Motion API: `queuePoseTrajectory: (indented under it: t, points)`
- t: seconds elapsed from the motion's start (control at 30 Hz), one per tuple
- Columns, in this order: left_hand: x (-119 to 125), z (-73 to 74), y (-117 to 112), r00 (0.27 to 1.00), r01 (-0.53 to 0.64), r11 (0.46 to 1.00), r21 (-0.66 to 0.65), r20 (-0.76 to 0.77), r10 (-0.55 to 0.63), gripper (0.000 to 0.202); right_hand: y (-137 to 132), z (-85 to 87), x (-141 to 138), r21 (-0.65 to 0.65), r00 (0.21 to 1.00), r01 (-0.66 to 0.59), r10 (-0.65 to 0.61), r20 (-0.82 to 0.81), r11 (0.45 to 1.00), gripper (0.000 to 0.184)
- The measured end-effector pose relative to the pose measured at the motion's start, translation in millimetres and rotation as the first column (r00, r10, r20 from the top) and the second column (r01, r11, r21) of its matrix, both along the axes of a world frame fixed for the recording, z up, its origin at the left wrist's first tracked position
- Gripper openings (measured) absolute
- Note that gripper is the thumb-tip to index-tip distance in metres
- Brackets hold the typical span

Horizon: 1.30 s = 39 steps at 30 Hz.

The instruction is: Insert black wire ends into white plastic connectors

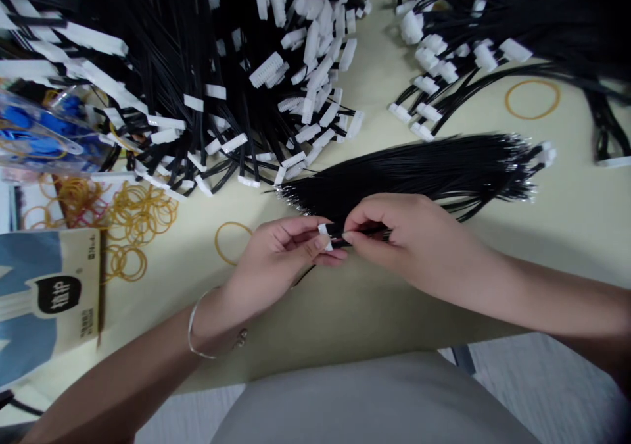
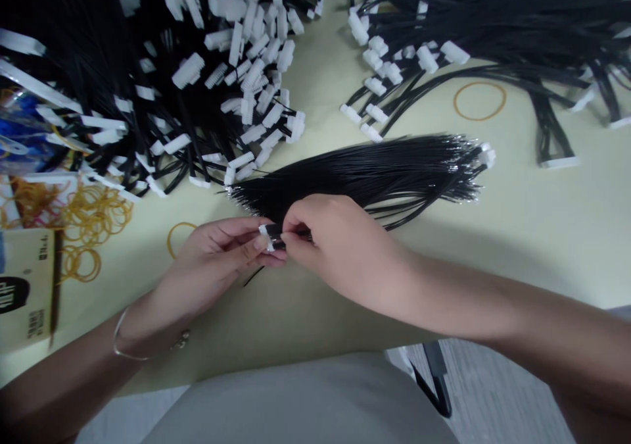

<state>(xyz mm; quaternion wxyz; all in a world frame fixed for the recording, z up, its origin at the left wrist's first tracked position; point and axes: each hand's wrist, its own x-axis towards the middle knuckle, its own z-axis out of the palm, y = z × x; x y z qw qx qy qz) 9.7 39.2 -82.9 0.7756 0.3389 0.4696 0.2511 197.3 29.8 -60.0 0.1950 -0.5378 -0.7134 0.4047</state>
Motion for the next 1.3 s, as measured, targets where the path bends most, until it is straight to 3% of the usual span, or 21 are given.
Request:
queuePoseTrajectory:
  t: [0.4, 1.03, 1.3]
  points:
    - [0.3, 0.9, 0.6, 0.996, -0.005, 1.0, -0.02, 0.09, 0.007, 0.012, -5.9, -3.5, -6.4, 0.041, 0.999, 0.011, -0.013, 0.045, 0.999, 0.011]
    - [-1.9, 1.9, 0.5, 0.998, 0.034, 0.999, -0.009, -0.058, -0.035, 0.017, -3.0, -5.7, 0.0, 0.03, 0.999, -0.016, 0.014, 0.049, 0.999, 0.013]
    - [-0.5, 1.9, -1.7, 0.993, 0.076, 0.994, 0.076, -0.096, -0.069, 0.013, -12.3, -7.7, -9.0, 0.012, 0.997, -0.004, 0.004, 0.075, 1.0, 0.015]
